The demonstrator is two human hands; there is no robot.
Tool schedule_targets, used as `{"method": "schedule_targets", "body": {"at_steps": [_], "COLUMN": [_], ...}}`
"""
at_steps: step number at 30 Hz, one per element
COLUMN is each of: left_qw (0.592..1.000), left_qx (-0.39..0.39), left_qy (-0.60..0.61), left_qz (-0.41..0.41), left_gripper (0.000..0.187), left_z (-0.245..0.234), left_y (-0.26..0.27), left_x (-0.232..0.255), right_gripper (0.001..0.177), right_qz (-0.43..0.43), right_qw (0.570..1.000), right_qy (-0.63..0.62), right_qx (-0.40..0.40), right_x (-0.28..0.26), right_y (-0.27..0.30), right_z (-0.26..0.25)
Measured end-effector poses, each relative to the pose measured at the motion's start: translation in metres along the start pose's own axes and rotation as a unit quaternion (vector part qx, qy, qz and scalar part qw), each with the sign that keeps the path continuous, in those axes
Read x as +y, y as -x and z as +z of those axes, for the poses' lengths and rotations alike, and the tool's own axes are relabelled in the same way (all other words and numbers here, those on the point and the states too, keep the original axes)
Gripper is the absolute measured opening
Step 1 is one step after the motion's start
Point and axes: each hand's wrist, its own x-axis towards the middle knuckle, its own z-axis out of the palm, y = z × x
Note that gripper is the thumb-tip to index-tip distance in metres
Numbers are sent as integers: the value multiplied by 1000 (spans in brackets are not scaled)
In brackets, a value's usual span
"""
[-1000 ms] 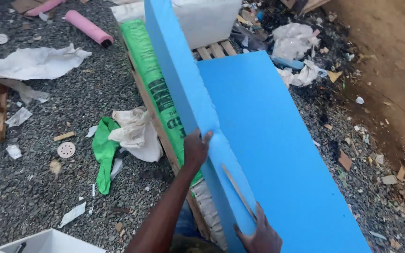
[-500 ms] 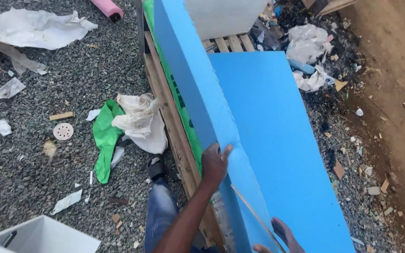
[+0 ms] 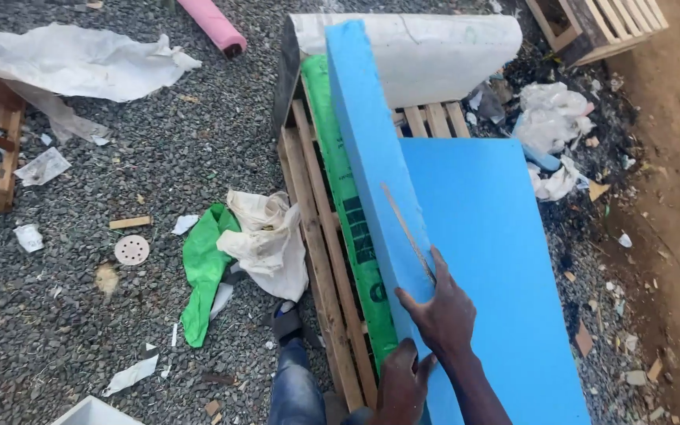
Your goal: The person cuts a large blue foam board using a knife. They score the foam along a straight line and then snap it apart to separate the pieces.
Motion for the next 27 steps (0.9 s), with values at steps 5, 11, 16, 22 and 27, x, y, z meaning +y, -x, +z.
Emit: {"method": "schedule_targets", "body": {"at_steps": [5,11,16,22,27], "left_qw": [997,997,991,975,993], "left_qx": [18,54,72,-193,78], "left_qy": [10,-24,-49,-106,-77], "left_qz": [73,53,98,21,52], "left_gripper": [50,51,54,35,35], "left_z": [-18,-5,4,-90,-182], "left_y": [-46,-63,-89,-121,-231], "left_x": [26,32,40,88,157], "right_gripper": [94,88,89,89,91], "right_qz": [-77,-106,-106,-79,-50], "right_qw": [993,989,983,987,990], "right_qy": [-32,-57,-121,-131,-133], "right_qx": [86,84,83,53,-13], "right_x": [-4,17,17,22,4], "right_y": [-52,-74,-98,-107,-108], "right_z": [14,26,4,15,-5]}}
